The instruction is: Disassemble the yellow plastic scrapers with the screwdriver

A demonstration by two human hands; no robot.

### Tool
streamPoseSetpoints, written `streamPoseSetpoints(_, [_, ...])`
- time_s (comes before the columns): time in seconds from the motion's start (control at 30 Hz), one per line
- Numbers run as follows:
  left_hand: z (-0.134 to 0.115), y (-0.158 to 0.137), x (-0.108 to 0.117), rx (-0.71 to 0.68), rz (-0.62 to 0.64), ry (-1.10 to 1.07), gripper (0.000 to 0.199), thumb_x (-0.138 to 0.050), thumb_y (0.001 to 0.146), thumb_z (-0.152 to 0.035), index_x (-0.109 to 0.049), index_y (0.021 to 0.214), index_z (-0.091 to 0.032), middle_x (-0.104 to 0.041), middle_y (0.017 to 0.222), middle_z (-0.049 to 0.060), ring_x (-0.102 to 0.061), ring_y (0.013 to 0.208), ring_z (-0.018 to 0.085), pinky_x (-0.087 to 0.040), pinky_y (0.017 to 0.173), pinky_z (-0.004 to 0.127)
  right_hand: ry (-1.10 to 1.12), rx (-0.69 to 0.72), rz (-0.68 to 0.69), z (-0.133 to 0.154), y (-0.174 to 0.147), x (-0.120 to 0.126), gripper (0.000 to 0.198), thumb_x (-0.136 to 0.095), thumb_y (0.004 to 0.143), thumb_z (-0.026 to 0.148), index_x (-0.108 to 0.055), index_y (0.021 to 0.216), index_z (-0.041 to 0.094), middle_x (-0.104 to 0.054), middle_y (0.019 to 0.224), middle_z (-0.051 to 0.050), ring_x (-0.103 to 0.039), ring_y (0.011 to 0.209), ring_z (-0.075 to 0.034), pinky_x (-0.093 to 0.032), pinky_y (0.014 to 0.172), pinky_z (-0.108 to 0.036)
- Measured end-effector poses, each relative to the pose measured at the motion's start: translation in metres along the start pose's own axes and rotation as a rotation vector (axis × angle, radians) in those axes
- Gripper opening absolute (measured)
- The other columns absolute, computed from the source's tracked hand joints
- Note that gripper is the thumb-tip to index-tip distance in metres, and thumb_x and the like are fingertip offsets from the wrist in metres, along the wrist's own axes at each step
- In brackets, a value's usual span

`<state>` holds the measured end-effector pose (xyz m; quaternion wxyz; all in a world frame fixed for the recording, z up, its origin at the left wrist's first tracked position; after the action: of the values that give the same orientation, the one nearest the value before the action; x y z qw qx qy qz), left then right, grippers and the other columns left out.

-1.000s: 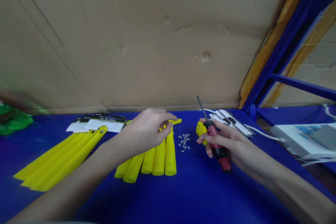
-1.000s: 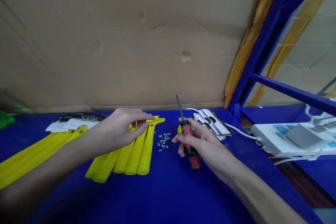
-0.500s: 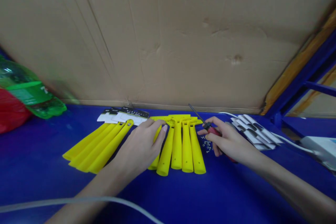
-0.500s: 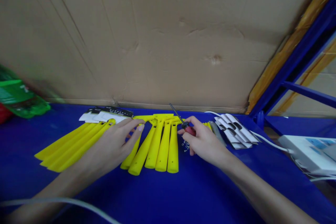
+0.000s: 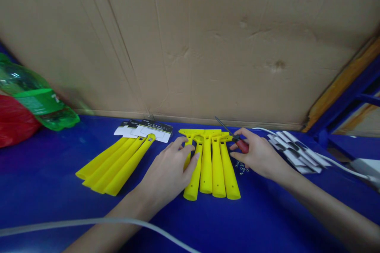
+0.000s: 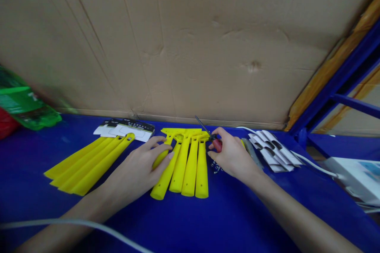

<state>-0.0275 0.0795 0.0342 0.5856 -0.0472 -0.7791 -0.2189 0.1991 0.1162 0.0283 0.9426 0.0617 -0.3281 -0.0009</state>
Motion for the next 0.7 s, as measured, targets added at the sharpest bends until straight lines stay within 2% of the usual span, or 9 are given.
streamPoseSetpoints(0.2, [0.004, 0.002, 0.003, 0.051, 0.054, 0.111, 0.043, -0.038, 0.105, -0.031, -0.077, 0.105, -0.015, -0.066, 0.128, 0.019, -0.075, 0.101, 0.035, -0.063, 0.089, 0.052, -0.107, 0.083, -0.007, 0.007, 0.008, -0.006, 0.035, -0.068, 0.071, 0.012, -0.057, 0.102, 0.025, -0.073, 0.07, 0.003, -0.073, 0.074, -0.024, -0.047, 0.067, -0.032])
streamPoseSetpoints(0.3, [0.01, 0.002, 0.003, 0.039, 0.065, 0.152, 0.039, -0.04, 0.103, -0.028, -0.077, 0.101, -0.015, -0.065, 0.128, 0.02, -0.074, 0.103, 0.036, -0.063, 0.089, 0.053, -0.142, 0.107, -0.003, 0.006, 0.011, -0.008, 0.035, -0.066, 0.073, 0.012, -0.057, 0.105, 0.024, -0.073, 0.074, 0.002, -0.072, 0.076, -0.023, -0.047, 0.072, -0.033])
streamPoseSetpoints(0.37, [0.017, 0.0, 0.004, 0.044, 0.049, 0.154, 0.032, -0.046, 0.1, -0.026, -0.076, 0.099, -0.016, -0.064, 0.128, 0.019, -0.073, 0.106, 0.038, -0.061, 0.092, 0.055, -0.162, 0.115, -0.003, 0.006, 0.012, -0.01, 0.036, -0.065, 0.073, 0.013, -0.057, 0.107, 0.024, -0.071, 0.071, 0.004, -0.071, 0.073, -0.021, -0.046, 0.071, -0.031])
streamPoseSetpoints(0.43, [0.024, -0.002, 0.004, 0.052, 0.047, 0.141, 0.023, -0.055, 0.094, -0.024, -0.075, 0.104, -0.017, -0.065, 0.126, 0.018, -0.072, 0.108, 0.039, -0.06, 0.095, 0.057, -0.186, 0.115, -0.013, 0.006, 0.014, -0.01, 0.035, -0.064, 0.073, 0.013, -0.059, 0.106, 0.023, -0.065, 0.066, 0.005, -0.067, 0.068, -0.019, -0.045, 0.067, -0.03])
streamPoseSetpoints(0.57, [0.029, -0.005, 0.002, 0.045, 0.064, 0.097, 0.032, -0.059, 0.087, -0.014, -0.071, 0.116, -0.017, -0.064, 0.123, 0.019, -0.069, 0.113, 0.038, -0.056, 0.101, 0.057, -0.239, 0.103, -0.053, 0.006, 0.016, -0.009, 0.033, -0.061, 0.07, 0.012, -0.062, 0.101, 0.023, -0.059, 0.063, 0.006, -0.06, 0.062, -0.018, -0.04, 0.062, -0.028])
streamPoseSetpoints(0.7, [0.026, -0.001, -0.001, 0.058, 0.091, 0.007, 0.029, -0.057, 0.088, -0.013, -0.071, 0.112, -0.019, -0.062, 0.124, 0.015, -0.069, 0.111, 0.033, -0.053, 0.106, 0.054, -0.27, 0.087, -0.069, 0.005, 0.015, -0.005, 0.036, -0.062, 0.065, 0.009, -0.063, 0.098, 0.023, -0.058, 0.062, 0.005, -0.058, 0.06, -0.018, -0.037, 0.06, -0.028])
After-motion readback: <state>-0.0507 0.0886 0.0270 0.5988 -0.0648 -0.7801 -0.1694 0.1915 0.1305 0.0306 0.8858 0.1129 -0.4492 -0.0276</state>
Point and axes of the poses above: each hand's wrist, its own y-axis towards the middle knuckle, its own x-axis out of the back of the hand, z = x × y, the point moved 6 cm from there along y, towards the middle knuckle
